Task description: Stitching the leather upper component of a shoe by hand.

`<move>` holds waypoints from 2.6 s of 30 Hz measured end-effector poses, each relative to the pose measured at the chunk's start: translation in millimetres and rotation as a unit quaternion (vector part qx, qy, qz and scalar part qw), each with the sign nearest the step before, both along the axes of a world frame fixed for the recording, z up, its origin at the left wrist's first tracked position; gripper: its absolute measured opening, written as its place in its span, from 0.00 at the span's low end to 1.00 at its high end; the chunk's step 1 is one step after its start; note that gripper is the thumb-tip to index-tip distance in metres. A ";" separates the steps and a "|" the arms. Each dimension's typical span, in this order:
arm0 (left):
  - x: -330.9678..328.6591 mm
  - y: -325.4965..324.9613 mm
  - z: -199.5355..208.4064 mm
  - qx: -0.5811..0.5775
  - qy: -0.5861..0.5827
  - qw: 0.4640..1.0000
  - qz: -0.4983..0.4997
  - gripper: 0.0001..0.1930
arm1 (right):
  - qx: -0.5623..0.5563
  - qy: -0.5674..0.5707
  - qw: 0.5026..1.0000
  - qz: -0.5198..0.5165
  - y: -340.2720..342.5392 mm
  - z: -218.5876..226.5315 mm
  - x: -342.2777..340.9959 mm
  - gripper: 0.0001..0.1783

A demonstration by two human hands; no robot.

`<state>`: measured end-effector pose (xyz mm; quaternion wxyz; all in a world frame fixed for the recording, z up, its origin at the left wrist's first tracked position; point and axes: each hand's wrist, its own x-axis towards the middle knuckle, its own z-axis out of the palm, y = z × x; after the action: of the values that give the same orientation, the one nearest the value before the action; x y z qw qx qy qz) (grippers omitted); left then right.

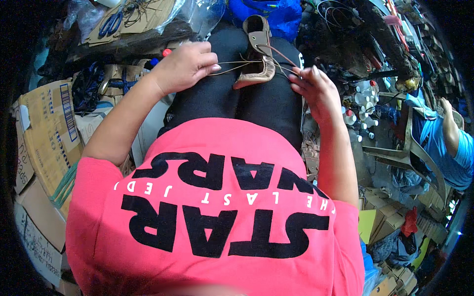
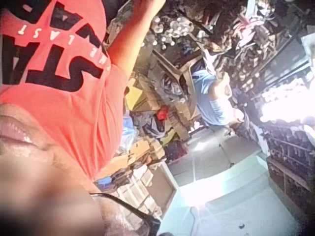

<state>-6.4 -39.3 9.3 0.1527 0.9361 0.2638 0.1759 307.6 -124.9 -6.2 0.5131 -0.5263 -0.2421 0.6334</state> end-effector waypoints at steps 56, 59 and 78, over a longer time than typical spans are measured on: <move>76.2 22.2 -24.1 -0.157 -0.040 0.982 0.094 0.09 | 0.457 -0.698 0.509 0.212 67.5 39.4 -13.6 0.07; 76.1 18.1 -22.4 -0.136 -0.035 0.985 0.097 0.09 | 0.449 -0.713 0.488 0.228 68.7 38.1 -17.8 0.06; 70.0 7.0 -16.8 -0.104 -0.036 0.989 0.102 0.07 | 0.390 -0.716 0.489 0.310 66.3 45.5 -22.7 0.04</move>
<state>63.5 -32.3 -7.5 0.2404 0.8763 0.3688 0.1959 285.0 -58.7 39.3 0.0865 -0.4356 -0.8960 -0.0026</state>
